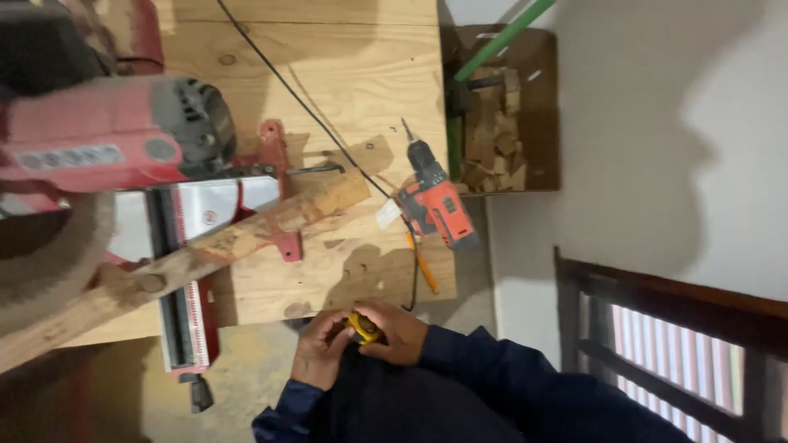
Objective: Measuring and marking wooden strips and blocks using a tape measure and pencil in preparation for cutting.
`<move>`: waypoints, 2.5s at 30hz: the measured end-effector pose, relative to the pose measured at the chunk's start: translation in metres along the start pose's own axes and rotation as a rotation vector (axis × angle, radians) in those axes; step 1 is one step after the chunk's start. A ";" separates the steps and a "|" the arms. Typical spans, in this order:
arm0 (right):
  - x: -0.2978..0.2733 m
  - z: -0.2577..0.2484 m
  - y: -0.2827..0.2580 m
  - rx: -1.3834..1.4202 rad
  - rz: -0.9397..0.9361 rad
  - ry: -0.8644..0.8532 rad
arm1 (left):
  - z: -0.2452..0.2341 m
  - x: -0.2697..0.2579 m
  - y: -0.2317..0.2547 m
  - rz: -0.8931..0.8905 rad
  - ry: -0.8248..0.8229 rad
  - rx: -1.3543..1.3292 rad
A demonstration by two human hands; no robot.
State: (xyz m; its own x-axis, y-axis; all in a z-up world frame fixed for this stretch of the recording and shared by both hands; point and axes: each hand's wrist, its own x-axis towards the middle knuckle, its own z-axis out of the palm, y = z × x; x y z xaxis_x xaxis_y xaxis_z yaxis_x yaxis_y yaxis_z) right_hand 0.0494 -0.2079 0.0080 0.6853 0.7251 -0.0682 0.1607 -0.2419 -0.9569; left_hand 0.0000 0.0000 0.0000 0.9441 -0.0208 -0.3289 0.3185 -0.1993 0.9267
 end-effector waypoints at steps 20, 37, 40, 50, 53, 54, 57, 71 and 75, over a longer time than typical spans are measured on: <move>0.155 -0.067 -0.049 -1.137 0.013 0.206 | -0.243 0.052 0.008 0.125 0.351 0.309; 0.206 -0.111 -0.049 -1.138 0.691 0.090 | -0.255 0.152 -0.215 0.429 0.341 0.820; 0.206 -0.114 -0.050 -1.134 0.687 0.080 | -0.262 0.145 -0.189 0.509 0.332 0.962; 0.215 -0.133 -0.072 -0.937 0.808 0.055 | -0.280 0.128 -0.109 0.455 0.255 0.880; 0.216 -0.136 -0.070 -0.908 0.840 0.050 | -0.281 0.129 -0.112 0.426 0.231 0.790; 0.217 -0.137 -0.069 -0.884 0.851 0.052 | -0.281 0.130 -0.114 0.404 0.226 0.751; 0.214 -0.142 -0.069 -0.862 0.858 0.069 | -0.279 0.129 -0.102 0.411 0.247 0.748; 0.220 -0.150 -0.099 -0.853 0.927 -0.016 | -0.282 0.128 -0.091 0.252 0.180 0.603; 0.218 -0.150 -0.091 -0.882 0.919 -0.029 | -0.281 0.135 -0.122 0.159 0.165 0.498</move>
State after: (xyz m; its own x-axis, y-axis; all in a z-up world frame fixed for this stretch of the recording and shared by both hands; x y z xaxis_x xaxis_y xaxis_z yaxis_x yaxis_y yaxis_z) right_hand 0.2909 -0.1248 0.1223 0.7811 0.0743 -0.6200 0.0602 -0.9972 -0.0437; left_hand 0.1125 0.2967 -0.1070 0.9909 0.0576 -0.1212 0.1296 -0.6469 0.7515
